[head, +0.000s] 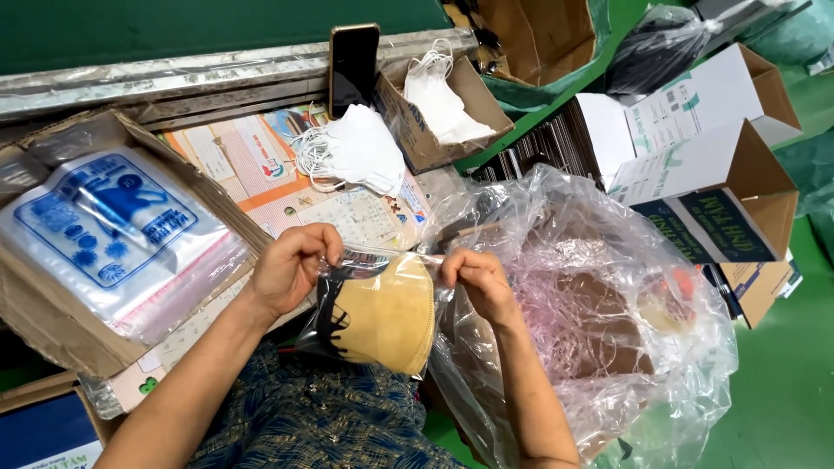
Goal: Packing face masks into individual plastic sleeves at an assembly line.
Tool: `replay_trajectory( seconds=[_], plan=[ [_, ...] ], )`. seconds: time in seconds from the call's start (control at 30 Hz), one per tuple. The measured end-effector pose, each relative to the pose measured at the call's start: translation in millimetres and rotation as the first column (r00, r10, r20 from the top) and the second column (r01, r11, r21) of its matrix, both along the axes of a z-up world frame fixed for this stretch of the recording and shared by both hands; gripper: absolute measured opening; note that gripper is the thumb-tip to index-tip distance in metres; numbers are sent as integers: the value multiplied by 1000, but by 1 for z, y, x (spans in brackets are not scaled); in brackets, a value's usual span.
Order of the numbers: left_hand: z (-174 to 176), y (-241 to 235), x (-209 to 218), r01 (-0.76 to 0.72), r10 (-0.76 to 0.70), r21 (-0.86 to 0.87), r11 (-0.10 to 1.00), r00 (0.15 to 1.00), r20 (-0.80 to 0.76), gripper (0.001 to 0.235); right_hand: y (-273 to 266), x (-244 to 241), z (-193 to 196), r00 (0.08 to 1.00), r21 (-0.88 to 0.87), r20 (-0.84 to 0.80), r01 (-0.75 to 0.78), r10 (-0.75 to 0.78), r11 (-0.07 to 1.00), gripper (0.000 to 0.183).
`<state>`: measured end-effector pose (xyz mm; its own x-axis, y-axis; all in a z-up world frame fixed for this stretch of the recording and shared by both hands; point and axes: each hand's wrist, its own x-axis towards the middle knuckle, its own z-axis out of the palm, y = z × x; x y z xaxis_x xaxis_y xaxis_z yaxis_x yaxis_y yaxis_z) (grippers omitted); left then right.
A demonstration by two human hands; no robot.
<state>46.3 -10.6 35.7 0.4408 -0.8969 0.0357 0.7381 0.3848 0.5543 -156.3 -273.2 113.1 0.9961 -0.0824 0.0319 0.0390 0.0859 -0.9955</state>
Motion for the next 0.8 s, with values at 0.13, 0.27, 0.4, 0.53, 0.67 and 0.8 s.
replay_trajectory(
  seconds=[0.13,0.27,0.4,0.53,0.67,0.8],
  plan=[
    [10,2,4,-114,94,104,988,980,176,15,15,27,4,995,-170,-43,81,-90,982,18],
    [36,15,22,-228,87,391,892,934,346,25,12,74,-18,971,-216,-181,119,-159,969,47],
    [90,41,52,-464,382,415,783,884,268,59,-17,140,17,942,-89,-189,265,-278,960,36],
    [85,82,65,-569,472,314,760,816,335,60,-93,200,64,845,280,-39,522,-533,806,25],
    [76,104,56,-608,485,386,694,791,372,53,-136,222,55,748,264,72,624,-660,736,40],
    [52,116,50,-600,448,531,598,800,399,45,-147,224,0,736,28,198,656,-647,754,36]
  ],
)
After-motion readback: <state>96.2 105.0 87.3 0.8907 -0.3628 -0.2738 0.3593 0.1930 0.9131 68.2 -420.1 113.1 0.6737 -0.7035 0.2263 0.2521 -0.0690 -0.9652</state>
